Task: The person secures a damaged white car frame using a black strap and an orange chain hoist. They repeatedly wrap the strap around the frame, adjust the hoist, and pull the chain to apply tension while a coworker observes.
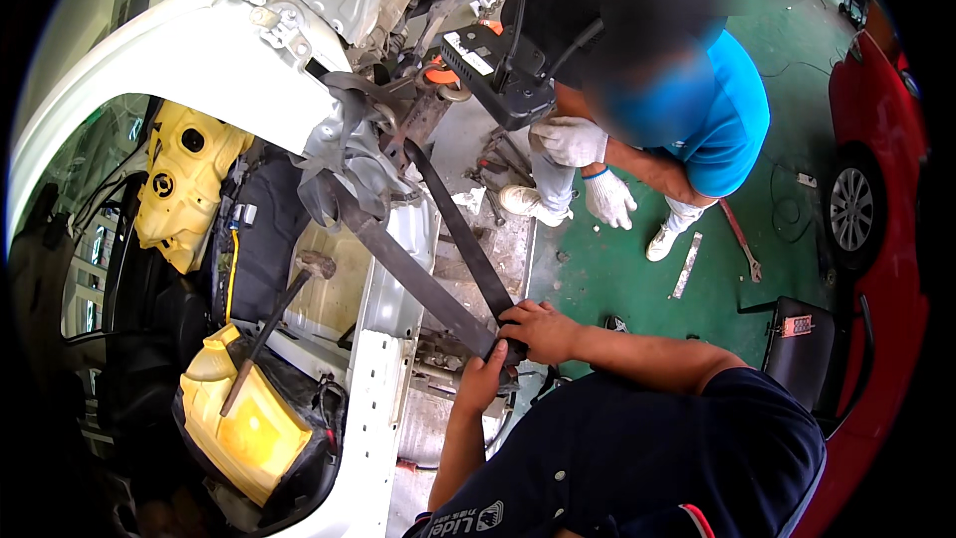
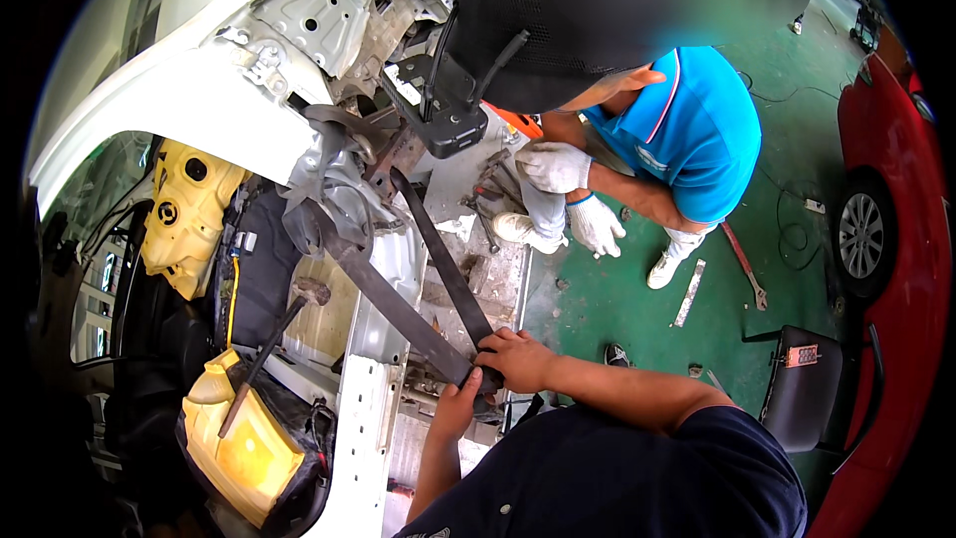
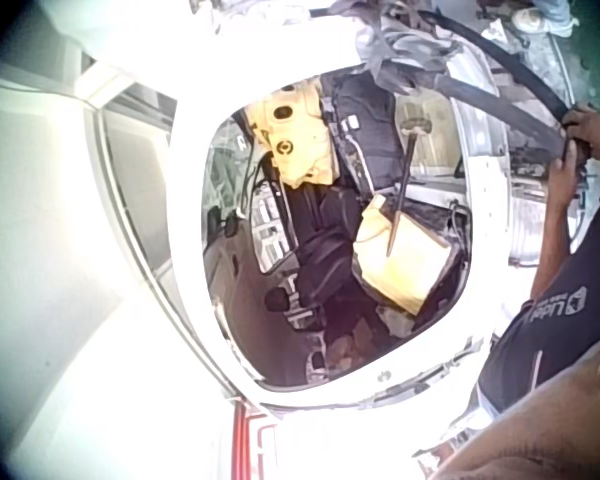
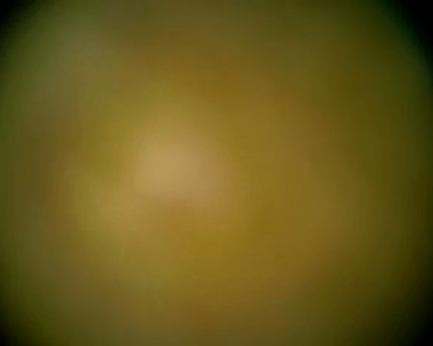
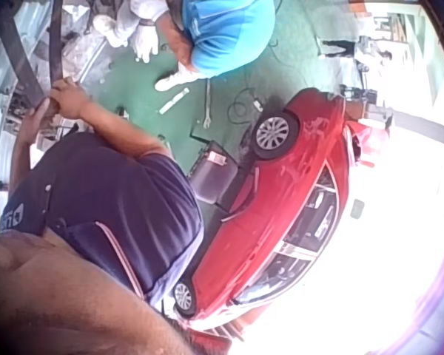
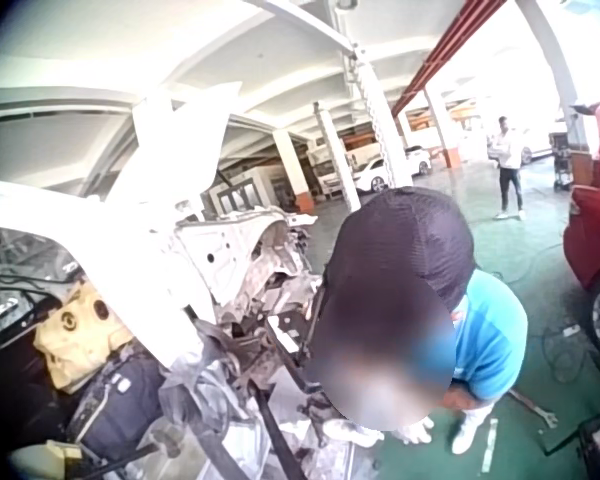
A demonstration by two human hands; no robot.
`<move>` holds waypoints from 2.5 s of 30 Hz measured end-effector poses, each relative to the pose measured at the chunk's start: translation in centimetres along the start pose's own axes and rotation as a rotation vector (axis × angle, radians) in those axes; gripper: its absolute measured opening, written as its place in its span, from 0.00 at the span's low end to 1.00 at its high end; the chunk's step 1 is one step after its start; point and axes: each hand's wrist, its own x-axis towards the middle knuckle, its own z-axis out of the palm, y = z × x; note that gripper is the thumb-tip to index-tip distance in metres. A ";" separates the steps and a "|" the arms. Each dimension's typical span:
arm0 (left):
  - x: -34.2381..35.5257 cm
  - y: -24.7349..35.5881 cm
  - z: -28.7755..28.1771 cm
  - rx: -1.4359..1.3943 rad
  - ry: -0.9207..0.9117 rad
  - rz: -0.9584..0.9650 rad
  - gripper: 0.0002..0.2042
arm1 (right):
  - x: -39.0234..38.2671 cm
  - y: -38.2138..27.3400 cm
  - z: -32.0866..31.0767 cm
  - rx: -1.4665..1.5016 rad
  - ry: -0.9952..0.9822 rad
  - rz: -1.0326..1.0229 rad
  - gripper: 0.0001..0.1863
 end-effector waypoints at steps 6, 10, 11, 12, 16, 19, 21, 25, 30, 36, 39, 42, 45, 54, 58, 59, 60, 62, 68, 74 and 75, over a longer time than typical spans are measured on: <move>0.0 0.3 0.1 0.008 -0.007 -0.011 0.22 | -0.1 0.1 0.1 0.017 -0.004 0.013 0.27; 0.0 -0.2 0.0 0.019 0.005 -0.005 0.22 | -0.1 -0.1 -0.1 0.023 -0.021 0.022 0.27; 0.1 0.0 0.0 0.041 -0.002 -0.003 0.22 | -0.2 0.0 -0.1 0.020 -0.025 0.026 0.27; 0.2 0.2 0.1 0.048 0.002 -0.007 0.22 | -0.2 0.1 -0.1 0.019 -0.023 0.025 0.27; -0.2 1.3 0.3 0.096 0.011 0.007 0.23 | -0.1 0.4 0.1 0.019 -0.021 0.030 0.28; 0.0 0.6 0.1 0.118 0.013 0.037 0.23 | 0.0 0.3 0.3 0.016 -0.019 0.025 0.28; 0.2 -0.3 -0.1 0.112 0.002 0.041 0.23 | 0.0 0.2 0.2 0.014 -0.021 0.025 0.28; -0.1 0.7 -0.1 0.128 -0.015 0.028 0.23 | -0.1 0.2 0.2 0.004 -0.019 0.034 0.28; -0.2 0.8 -0.2 0.096 -0.017 0.013 0.24 | -0.1 0.1 0.6 0.009 -0.010 0.031 0.28; -0.3 1.0 -0.1 0.095 -0.012 0.050 0.23 | 0.2 0.2 0.6 0.000 -0.033 0.047 0.31; -0.5 1.3 -0.2 0.121 -0.005 0.041 0.24 | 0.2 0.0 0.6 -0.037 -0.009 0.046 0.30; 0.5 -1.0 -0.7 0.075 -0.026 0.046 0.25 | 0.2 0.0 0.8 -0.081 0.040 0.028 0.26; 0.8 -1.2 -0.8 0.063 -0.031 0.042 0.25 | 0.3 -0.1 0.6 -0.100 0.040 0.038 0.26; 0.5 -0.5 -0.1 -0.069 0.045 0.008 0.22 | 0.6 0.2 0.8 -0.127 0.113 0.063 0.21; 1.2 -1.4 0.0 0.000 0.140 0.009 0.21 | 1.0 0.4 0.5 -0.166 0.133 0.112 0.20; 1.2 -1.3 0.1 0.048 0.170 0.005 0.21 | 1.1 0.5 0.5 -0.178 0.132 0.127 0.19; 1.2 -1.1 0.4 0.072 0.247 0.008 0.19 | 1.2 0.7 0.5 -0.170 0.130 0.129 0.19; 1.2 -0.4 1.3 0.121 0.395 0.017 0.17 | 1.3 1.1 0.3 -0.156 0.127 0.138 0.17; 0.7 1.7 -0.4 -0.114 0.150 0.246 0.12 | 2.0 3.6 -0.2 0.459 -0.117 0.047 0.20; 1.0 2.7 -1.0 -0.096 0.026 0.269 0.11 | 2.4 3.5 -3.0 1.406 -0.074 0.194 0.20; 1.4 2.8 -1.0 -0.107 0.030 0.285 0.12 | 2.5 3.6 -3.4 1.415 -0.044 0.221 0.17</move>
